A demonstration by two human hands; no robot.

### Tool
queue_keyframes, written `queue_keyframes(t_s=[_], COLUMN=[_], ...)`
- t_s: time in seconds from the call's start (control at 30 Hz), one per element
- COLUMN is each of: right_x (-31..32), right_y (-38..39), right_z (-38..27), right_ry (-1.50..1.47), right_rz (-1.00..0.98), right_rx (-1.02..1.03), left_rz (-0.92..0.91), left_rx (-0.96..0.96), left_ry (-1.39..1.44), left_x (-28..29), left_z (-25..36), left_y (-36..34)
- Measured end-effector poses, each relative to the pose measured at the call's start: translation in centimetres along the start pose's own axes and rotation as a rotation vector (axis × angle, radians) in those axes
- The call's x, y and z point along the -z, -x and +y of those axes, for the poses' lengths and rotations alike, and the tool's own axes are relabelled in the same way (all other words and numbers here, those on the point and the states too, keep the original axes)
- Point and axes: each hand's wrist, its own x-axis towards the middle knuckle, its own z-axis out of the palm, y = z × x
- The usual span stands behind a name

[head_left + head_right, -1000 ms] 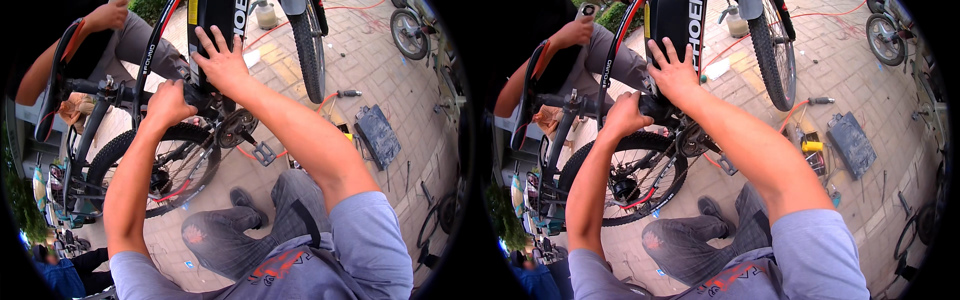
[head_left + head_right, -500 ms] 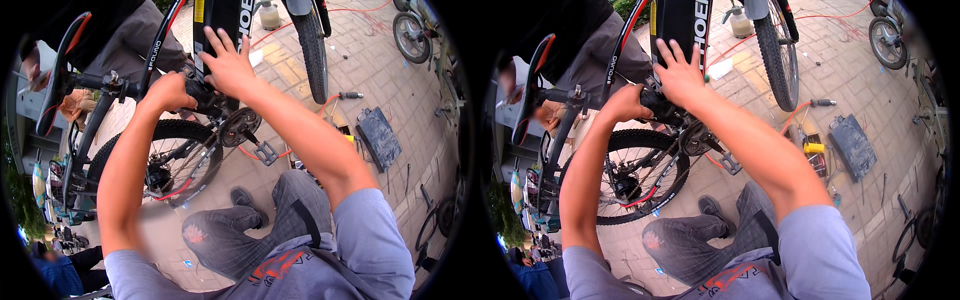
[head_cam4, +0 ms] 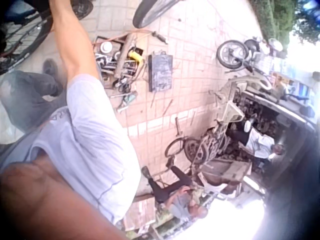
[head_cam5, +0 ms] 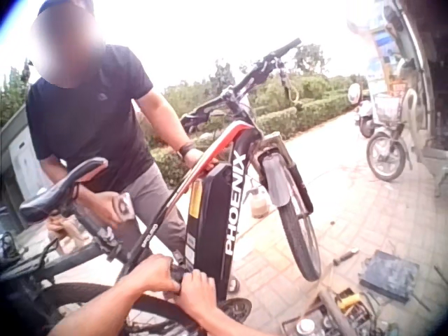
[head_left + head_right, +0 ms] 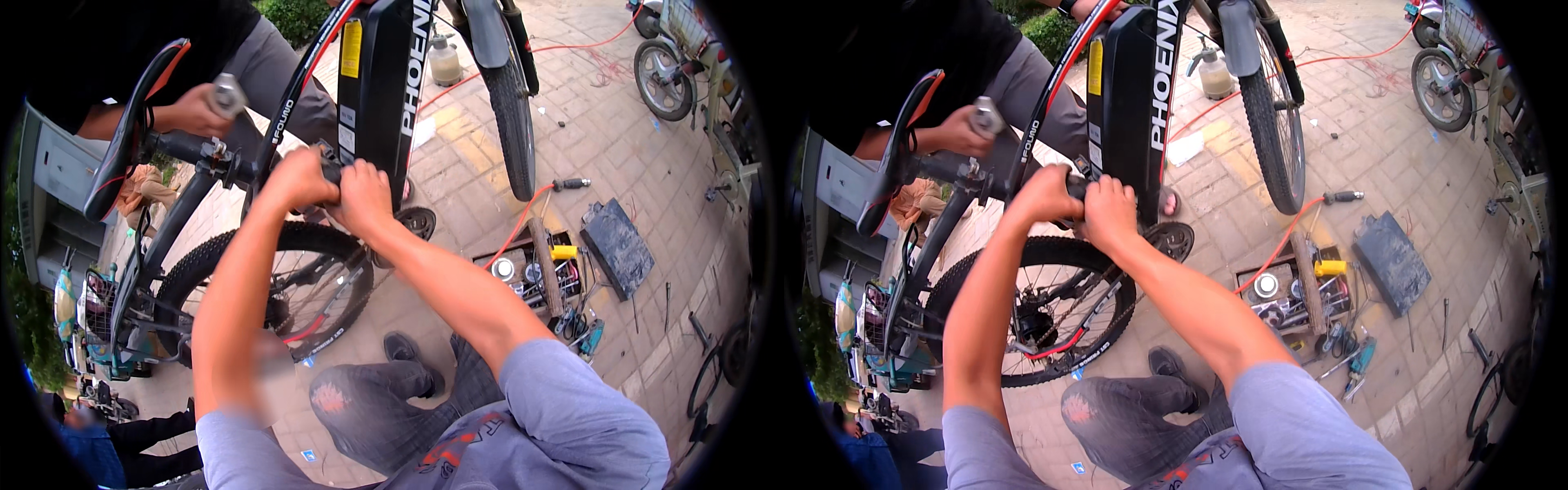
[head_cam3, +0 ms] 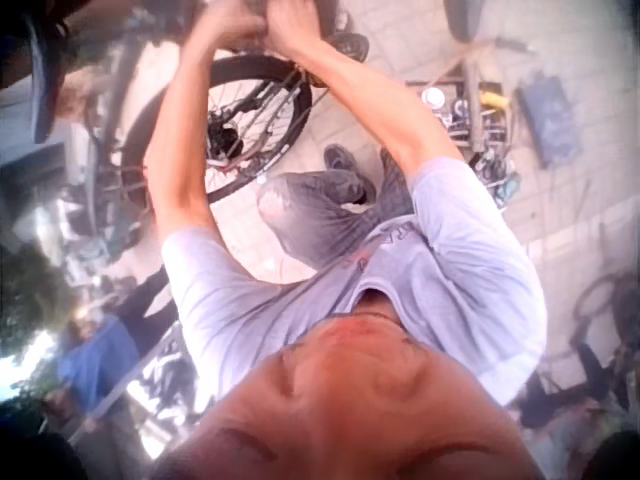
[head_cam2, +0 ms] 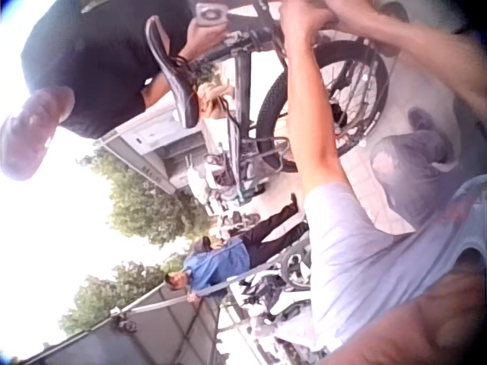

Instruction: The person uses a power drill to remove a panel from a yellow scooter, then works on the scooter's battery connections. They then move to a bicycle, remove a battery pack, and wrap it with black tape.

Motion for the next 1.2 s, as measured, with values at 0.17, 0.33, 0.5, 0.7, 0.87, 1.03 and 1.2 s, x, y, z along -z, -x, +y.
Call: queue_keyframes(t_s=[0.17,0.33,0.5,0.7,0.87,1.03,1.2], right_x=[0.6,0.5,0.6,0.3,0.2,0.8,2.3], right_y=[1.0,1.5,1.8,3.7,3.6,4.5,5.7], right_z=[0.8,1.5,-0.6,1.8,2.2,2.4,2.7], right_ry=[-0.092,-0.139,-0.037,-0.131,-0.205,-0.190,-0.970], right_rz=[0.071,0.036,0.069,0.105,0.106,0.009,-0.153], right_rx=[-0.001,0.027,0.071,0.071,0.083,-0.015,-0.567], left_rz=[0.316,0.264,0.371,0.322,0.382,0.323,0.306], left_rx=[-0.006,-0.087,-0.280,-0.328,-0.379,-0.370,-0.337], left_ry=[-0.020,0.035,0.090,0.264,0.232,0.285,0.281], left_x=[-2.8,-2.3,-3.5,-3.3,-3.8,-3.8,-3.5], left_z=[1.7,0.7,-1.7,-2.3,-3.0,-2.7,-2.9], left_y=[2.5,3.2,4.4,4.5,4.5,4.4,4.6])
